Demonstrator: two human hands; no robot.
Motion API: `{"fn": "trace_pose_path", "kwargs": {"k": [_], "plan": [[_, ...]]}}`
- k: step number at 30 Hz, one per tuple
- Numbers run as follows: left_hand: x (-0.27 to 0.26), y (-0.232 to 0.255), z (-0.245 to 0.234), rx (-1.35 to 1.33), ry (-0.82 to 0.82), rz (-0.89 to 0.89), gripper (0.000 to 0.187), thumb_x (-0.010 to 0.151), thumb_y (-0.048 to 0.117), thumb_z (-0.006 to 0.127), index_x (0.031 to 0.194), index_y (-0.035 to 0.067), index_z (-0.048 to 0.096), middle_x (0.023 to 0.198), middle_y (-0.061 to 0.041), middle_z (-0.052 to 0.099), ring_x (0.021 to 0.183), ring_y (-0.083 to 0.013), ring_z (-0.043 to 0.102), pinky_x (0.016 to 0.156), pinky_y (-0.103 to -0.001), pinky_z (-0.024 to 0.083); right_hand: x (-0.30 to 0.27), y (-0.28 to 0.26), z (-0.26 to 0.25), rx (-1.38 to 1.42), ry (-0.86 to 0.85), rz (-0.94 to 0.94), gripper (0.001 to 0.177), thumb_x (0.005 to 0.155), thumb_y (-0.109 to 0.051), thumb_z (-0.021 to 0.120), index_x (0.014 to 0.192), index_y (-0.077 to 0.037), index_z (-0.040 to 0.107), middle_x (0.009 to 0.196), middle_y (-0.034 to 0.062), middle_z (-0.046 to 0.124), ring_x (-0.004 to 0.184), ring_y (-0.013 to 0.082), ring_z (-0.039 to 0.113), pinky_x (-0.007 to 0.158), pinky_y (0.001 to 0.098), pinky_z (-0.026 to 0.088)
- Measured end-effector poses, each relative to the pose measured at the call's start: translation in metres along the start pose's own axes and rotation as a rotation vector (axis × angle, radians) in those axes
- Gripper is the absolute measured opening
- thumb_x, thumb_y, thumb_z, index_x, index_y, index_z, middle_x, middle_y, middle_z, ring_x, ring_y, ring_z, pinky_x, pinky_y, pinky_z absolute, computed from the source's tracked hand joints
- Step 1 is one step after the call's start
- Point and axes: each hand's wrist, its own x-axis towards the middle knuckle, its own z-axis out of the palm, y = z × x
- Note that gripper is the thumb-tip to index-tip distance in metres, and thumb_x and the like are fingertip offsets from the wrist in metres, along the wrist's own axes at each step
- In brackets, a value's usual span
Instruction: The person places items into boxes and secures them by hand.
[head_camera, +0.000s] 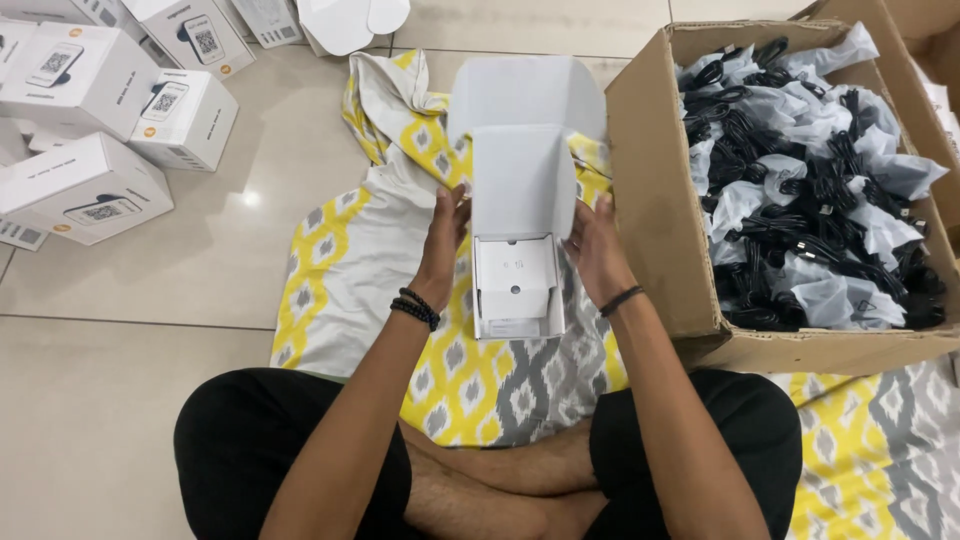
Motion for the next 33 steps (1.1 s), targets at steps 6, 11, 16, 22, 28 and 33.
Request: {"fn": "trace_pose_path", "kwargs": {"k": [6, 11, 16, 22, 28, 33], "plan": [[-0.042, -0.018, 0.006, -0.205, -0.099, -0.037, 0.088, 0.103, 0.068, 0.026, 0.158, 0.0, 0.04, 0.152, -0.018, 0.05, 0.138, -0.0245, 0.049, 0.118, -0.036, 0.035, -0.039, 0.012, 0.008, 0.192, -0.011, -0.04, 0.099, 0.094, -0.078, 0.033, 0.154, 0.001, 0.041, 0.151, 0.019, 0.051, 0.139, 0.0278, 0.049, 0.119, 0.0421, 0.035], [-0.066, -0.011, 0.016, 0.108, -0.073, 0.042, 0.077, 0.1, 0.051, 0.052, 0.156, -0.001, 0.041, 0.158, -0.018, 0.045, 0.143, -0.0269, 0.044, 0.118, -0.037, 0.032, -0.053, 0.027, 0.008, -0.046, 0.042, -0.088, 0.081, 0.103, -0.058, 0.046, 0.149, 0.008, 0.051, 0.161, 0.0137, 0.044, 0.144, 0.0269, 0.045, 0.12, 0.0402, 0.034], [-0.07, -0.085, -0.001, 0.758, 0.088, -0.038, 0.094, 0.092, 0.037, 0.065, 0.161, 0.004, 0.01, 0.168, -0.017, 0.017, 0.155, -0.0284, 0.017, 0.125, -0.038, 0.017, -0.067, 0.066, 0.006, -0.63, 0.14, 0.004, 0.072, 0.097, -0.025, 0.053, 0.162, -0.012, 0.023, 0.17, 0.0108, 0.021, 0.153, 0.0242, 0.022, 0.122, 0.0367, 0.019], [-0.082, -0.064, 0.018, 0.136, 0.047, -0.179, 0.091, 0.097, 0.055, 0.049, 0.164, 0.011, 0.005, 0.172, -0.01, 0.009, 0.158, -0.023, 0.013, 0.124, -0.036, 0.016, -0.087, 0.037, 0.043, 0.108, 0.134, 0.18, 0.067, 0.1, -0.038, 0.042, 0.161, -0.018, 0.026, 0.167, 0.0085, 0.032, 0.148, 0.0229, 0.036, 0.119, 0.0378, 0.031], [-0.105, 0.034, 0.031, -0.01, -0.132, 0.22, 0.087, 0.104, 0.066, 0.033, 0.166, 0.007, 0.018, 0.174, -0.014, 0.02, 0.16, -0.0269, 0.019, 0.128, -0.038, 0.016, -0.101, 0.002, 0.047, 0.211, 0.022, -0.194, 0.091, 0.1, -0.063, 0.04, 0.163, -0.001, 0.02, 0.172, 0.0099, 0.023, 0.156, 0.0215, 0.024, 0.126, 0.037, 0.018], [-0.108, 0.047, 0.04, 0.049, -0.084, 0.331, 0.083, 0.107, 0.064, 0.028, 0.165, 0.005, 0.023, 0.174, -0.013, 0.021, 0.163, -0.0246, 0.015, 0.131, -0.038, 0.012, -0.124, -0.024, 0.071, 0.109, -0.048, -0.292, 0.099, 0.099, -0.071, 0.039, 0.163, 0.001, 0.017, 0.175, 0.0138, 0.017, 0.16, 0.0228, 0.016, 0.128, 0.0384, 0.011]]}}
